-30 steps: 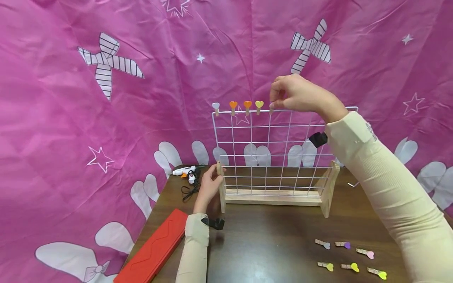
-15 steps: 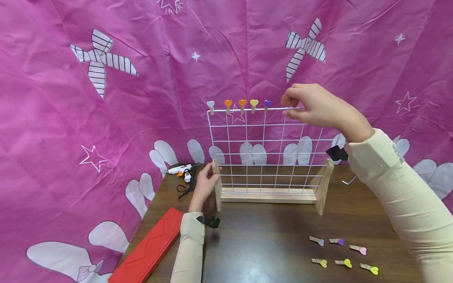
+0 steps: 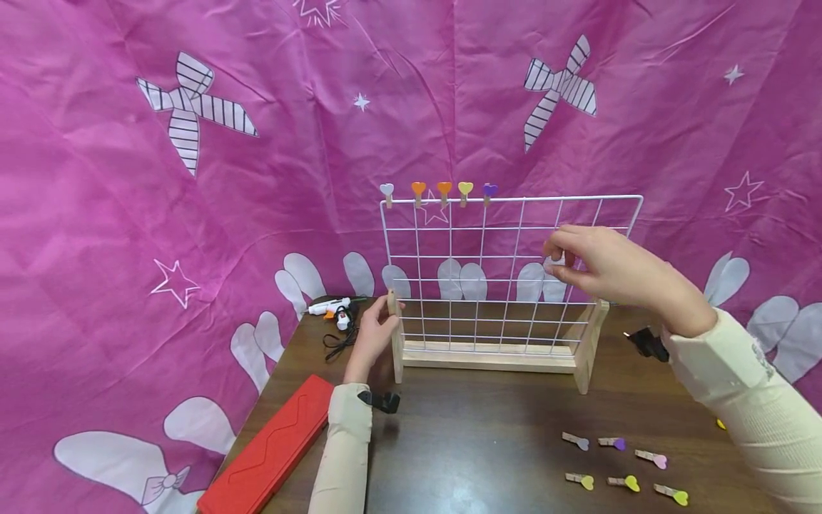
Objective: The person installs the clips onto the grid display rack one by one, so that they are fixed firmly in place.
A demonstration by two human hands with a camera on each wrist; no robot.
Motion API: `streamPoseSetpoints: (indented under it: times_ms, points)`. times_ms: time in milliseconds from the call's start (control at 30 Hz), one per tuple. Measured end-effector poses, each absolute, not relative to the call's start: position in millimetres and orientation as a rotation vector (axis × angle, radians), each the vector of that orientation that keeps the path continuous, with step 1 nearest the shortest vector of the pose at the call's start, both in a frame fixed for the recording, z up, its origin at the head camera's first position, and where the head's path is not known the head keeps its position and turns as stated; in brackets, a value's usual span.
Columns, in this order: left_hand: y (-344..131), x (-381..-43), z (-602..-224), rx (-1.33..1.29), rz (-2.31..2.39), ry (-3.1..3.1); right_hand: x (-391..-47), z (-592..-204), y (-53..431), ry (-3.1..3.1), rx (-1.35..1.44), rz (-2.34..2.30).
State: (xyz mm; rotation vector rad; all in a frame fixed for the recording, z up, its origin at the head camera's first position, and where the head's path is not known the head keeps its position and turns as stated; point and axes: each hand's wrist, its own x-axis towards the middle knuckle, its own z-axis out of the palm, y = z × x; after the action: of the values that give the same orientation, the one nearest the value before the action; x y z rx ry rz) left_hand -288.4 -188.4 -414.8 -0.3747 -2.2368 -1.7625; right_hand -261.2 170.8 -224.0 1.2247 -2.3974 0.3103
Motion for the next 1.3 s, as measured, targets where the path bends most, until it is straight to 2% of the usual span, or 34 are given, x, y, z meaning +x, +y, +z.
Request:
streamPoseSetpoints:
  times_ms: [200, 433, 600, 967, 1300]
  points:
    - [-187, -288, -414, -0.361, -1.757, -2.238, -254, -259, 186, -2.372, 1.244, 0.329]
    - [-195, -312, -441, -0.323, -1.787, -2.22, -241, -305, 203, -2.462, 1.237, 0.383]
    - [-194, -313, -444, -0.332, -1.778, -2.204, -232, -345, 218, -2.542, 1.244, 0.447]
    - [-195, -311, -438, -0.328, -1.798, -2.219, -213, -429, 233, -2.909, 1.23, 0.438]
    - [-189, -291, -418, -0.365, -1.757, -2.237, -206, -464, 231, -2.986, 1.182, 0.388]
